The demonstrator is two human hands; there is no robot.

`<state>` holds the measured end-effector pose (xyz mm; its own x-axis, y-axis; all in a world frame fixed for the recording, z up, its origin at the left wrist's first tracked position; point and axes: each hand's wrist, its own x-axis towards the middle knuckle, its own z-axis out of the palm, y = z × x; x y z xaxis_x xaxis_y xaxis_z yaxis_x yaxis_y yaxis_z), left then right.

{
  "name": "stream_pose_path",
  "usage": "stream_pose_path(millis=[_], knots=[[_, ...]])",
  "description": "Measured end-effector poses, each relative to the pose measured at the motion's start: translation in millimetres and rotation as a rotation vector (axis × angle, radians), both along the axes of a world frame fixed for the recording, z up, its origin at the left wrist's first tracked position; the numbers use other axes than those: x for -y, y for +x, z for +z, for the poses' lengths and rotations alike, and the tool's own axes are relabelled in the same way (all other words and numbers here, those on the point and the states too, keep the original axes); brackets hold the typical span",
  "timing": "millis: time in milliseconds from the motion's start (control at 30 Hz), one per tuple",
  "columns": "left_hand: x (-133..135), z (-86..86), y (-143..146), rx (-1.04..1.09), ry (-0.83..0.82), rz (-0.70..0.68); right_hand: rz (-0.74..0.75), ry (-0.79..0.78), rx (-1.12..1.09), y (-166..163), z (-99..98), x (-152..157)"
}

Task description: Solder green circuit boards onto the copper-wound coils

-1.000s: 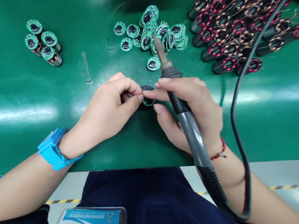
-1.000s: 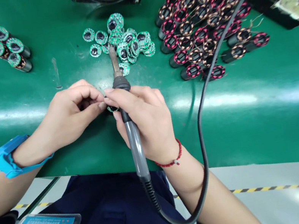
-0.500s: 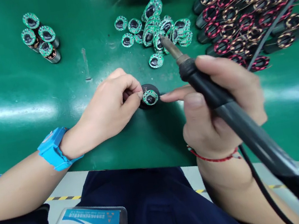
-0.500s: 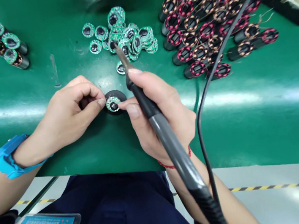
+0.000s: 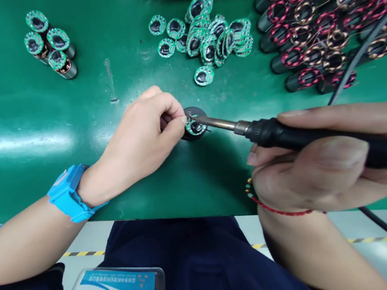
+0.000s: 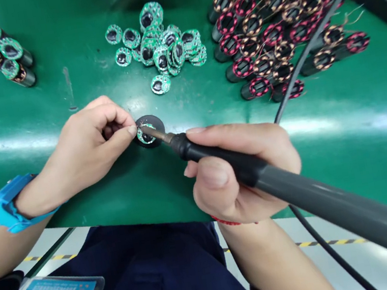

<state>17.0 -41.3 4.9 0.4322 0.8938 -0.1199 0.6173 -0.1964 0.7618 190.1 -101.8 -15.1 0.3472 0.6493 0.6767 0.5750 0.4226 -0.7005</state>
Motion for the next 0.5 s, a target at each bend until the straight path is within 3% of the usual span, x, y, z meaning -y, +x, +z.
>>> stream_pose_path(millis=[233,500], knots=[[0.4,-0.3,0.0,0.005,0.002,0.006,0.063,-0.081,0.046,4.8,1.7,3.0],[0.5,-0.9,0.0,-0.001,0.014,0.006,0.097,-0.068,0.013,1.7,3.7,2.4]])
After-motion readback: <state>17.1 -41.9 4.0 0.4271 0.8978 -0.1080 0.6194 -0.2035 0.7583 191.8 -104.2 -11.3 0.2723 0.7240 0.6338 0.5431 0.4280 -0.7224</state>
